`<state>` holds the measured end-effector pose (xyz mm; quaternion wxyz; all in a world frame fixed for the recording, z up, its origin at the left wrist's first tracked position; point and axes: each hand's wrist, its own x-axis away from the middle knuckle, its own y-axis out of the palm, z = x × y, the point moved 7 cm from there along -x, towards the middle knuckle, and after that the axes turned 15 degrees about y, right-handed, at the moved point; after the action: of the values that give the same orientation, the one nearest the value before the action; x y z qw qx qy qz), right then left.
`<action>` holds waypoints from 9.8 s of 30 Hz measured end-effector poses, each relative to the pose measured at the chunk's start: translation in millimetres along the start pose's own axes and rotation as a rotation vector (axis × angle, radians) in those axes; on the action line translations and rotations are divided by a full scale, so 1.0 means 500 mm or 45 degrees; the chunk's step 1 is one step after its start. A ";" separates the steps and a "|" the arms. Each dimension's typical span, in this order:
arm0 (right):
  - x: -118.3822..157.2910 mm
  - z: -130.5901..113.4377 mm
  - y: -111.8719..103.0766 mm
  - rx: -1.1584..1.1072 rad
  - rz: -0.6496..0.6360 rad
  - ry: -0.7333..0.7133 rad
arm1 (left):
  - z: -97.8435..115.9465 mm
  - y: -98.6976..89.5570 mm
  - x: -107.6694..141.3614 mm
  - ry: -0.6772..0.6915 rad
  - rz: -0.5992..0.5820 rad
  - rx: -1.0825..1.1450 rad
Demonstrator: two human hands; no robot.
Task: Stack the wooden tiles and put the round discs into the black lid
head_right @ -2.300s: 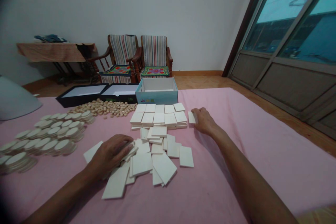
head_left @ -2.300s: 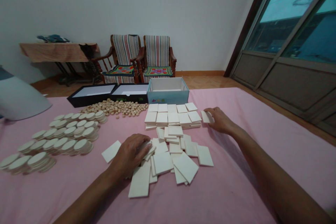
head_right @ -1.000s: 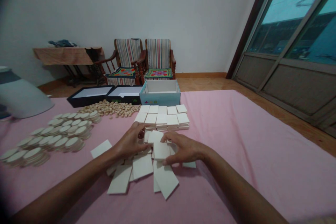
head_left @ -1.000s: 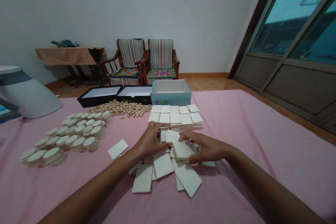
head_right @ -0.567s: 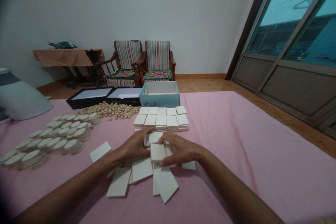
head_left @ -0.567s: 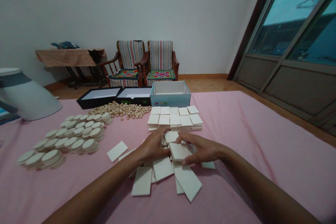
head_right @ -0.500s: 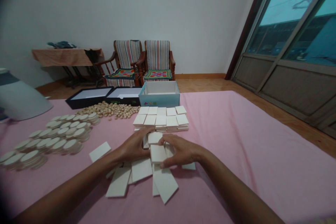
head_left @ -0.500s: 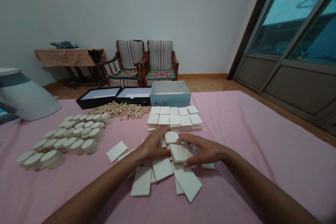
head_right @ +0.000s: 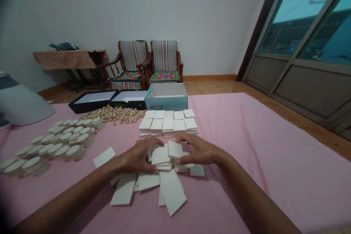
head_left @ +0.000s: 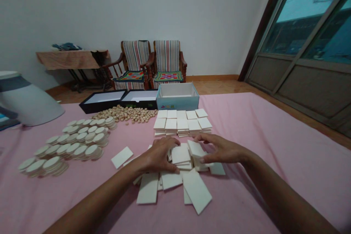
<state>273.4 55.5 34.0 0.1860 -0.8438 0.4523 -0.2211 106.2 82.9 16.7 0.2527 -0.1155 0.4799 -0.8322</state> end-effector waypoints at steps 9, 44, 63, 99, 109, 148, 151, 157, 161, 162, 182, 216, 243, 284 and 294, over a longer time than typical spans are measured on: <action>-0.017 0.016 0.057 0.006 -0.131 0.119 | 0.006 0.009 0.013 0.034 0.007 0.029; 0.023 0.128 -0.069 0.378 0.655 0.357 | -0.043 -0.068 0.085 -0.194 0.769 0.031; 0.045 0.096 -0.048 0.443 0.459 0.417 | -0.051 -0.060 0.085 -0.191 0.782 -0.045; 0.069 0.020 0.033 0.408 0.035 0.029 | -0.052 -0.061 0.086 -0.221 0.803 -0.043; 0.060 0.022 0.028 0.472 0.208 0.140 | -0.051 -0.061 0.086 -0.198 0.789 -0.038; 0.009 -0.061 0.099 0.431 0.497 -0.147 | -0.052 -0.062 0.086 -0.157 0.829 -0.096; 0.022 -0.046 0.060 0.358 0.702 -0.049 | -0.053 -0.061 0.086 -0.151 0.828 -0.101; 0.056 0.045 -0.048 0.515 1.189 0.413 | -0.058 -0.056 0.085 -0.156 0.836 -0.106; 0.049 0.086 -0.060 0.676 1.231 0.579 | -0.058 -0.057 0.087 -0.161 0.839 -0.112; 0.045 0.090 -0.057 0.705 1.225 0.596 | -0.058 -0.058 0.088 -0.163 0.836 -0.114; 0.055 -0.005 0.075 0.751 0.313 0.050 | -0.059 -0.054 0.088 -0.151 0.830 -0.102; 0.015 -0.063 0.104 0.525 0.370 -0.078 | -0.051 -0.056 0.086 -0.161 0.823 -0.090; 0.073 0.029 -0.079 0.630 1.076 0.003 | -0.058 -0.052 0.087 -0.166 0.812 -0.092; 0.034 -0.048 0.042 0.902 0.883 0.149 | -0.062 -0.047 0.088 -0.154 0.807 -0.098; -0.025 -0.036 0.036 1.164 0.723 0.309 | -0.058 -0.049 0.087 -0.132 0.814 -0.119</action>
<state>245.3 54.8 37.1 0.5324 -0.4904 0.5381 -0.4320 49.4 91.4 20.4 0.5196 -0.0126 0.5161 -0.6808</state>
